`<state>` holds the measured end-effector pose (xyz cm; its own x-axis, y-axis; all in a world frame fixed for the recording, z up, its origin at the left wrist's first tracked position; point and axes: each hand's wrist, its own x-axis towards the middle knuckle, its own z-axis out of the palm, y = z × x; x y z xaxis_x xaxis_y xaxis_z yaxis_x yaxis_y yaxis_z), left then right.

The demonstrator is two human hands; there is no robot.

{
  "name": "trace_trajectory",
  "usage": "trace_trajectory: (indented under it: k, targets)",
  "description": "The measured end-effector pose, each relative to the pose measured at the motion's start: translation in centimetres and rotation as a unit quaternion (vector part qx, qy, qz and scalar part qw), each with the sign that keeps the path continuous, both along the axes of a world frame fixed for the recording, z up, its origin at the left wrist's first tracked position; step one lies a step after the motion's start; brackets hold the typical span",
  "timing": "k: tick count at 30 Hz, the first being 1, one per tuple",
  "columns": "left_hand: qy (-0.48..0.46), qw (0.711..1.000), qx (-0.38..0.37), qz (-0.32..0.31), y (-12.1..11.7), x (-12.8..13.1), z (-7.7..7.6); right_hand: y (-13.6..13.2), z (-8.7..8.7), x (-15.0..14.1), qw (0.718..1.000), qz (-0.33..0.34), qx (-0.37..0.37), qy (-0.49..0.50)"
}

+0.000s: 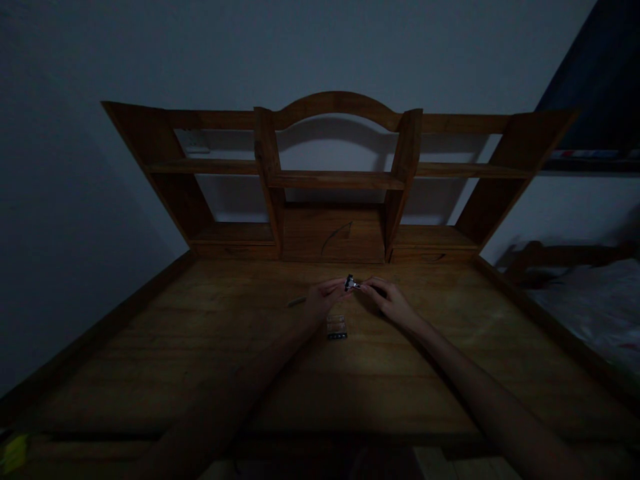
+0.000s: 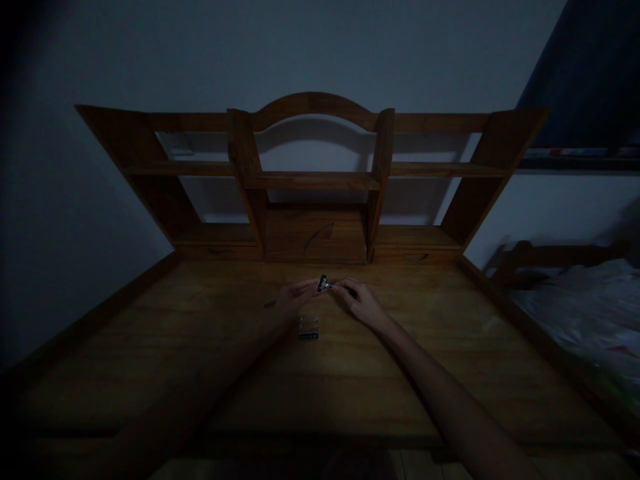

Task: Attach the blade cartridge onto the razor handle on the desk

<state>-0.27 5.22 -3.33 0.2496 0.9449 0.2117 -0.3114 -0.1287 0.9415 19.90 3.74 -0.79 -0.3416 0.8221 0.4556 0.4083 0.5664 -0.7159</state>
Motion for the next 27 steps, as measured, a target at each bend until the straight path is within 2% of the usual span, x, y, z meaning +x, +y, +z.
trace_trajectory:
  k: [6, 13, 18, 23, 27]
  targets:
    - [0.049, 0.998, 0.036, 0.016, 0.08, -0.03, 0.01, -0.27, 0.52, -0.13, 1.000, -0.001, 0.014, -0.005]
    - [0.035, 0.998, 0.035, 0.026, -0.23, 0.12, 0.27, -0.29, 0.30, -0.43, 1.000, 0.000, 0.013, 0.007]
    - [0.064, 0.995, 0.063, 0.042, -0.45, 0.12, 0.51, -0.42, 0.58, -0.39, 1.000, -0.005, 0.013, -0.004]
    - [0.081, 0.994, 0.061, 0.039, -0.42, 0.02, 0.65, -0.58, 0.87, -0.18, 1.000, 0.004, -0.025, 0.009]
    - [0.078, 0.996, 0.032, 0.026, -0.23, -0.16, 0.58, -0.53, 0.76, -0.15, 0.997, 0.006, -0.072, 0.031]
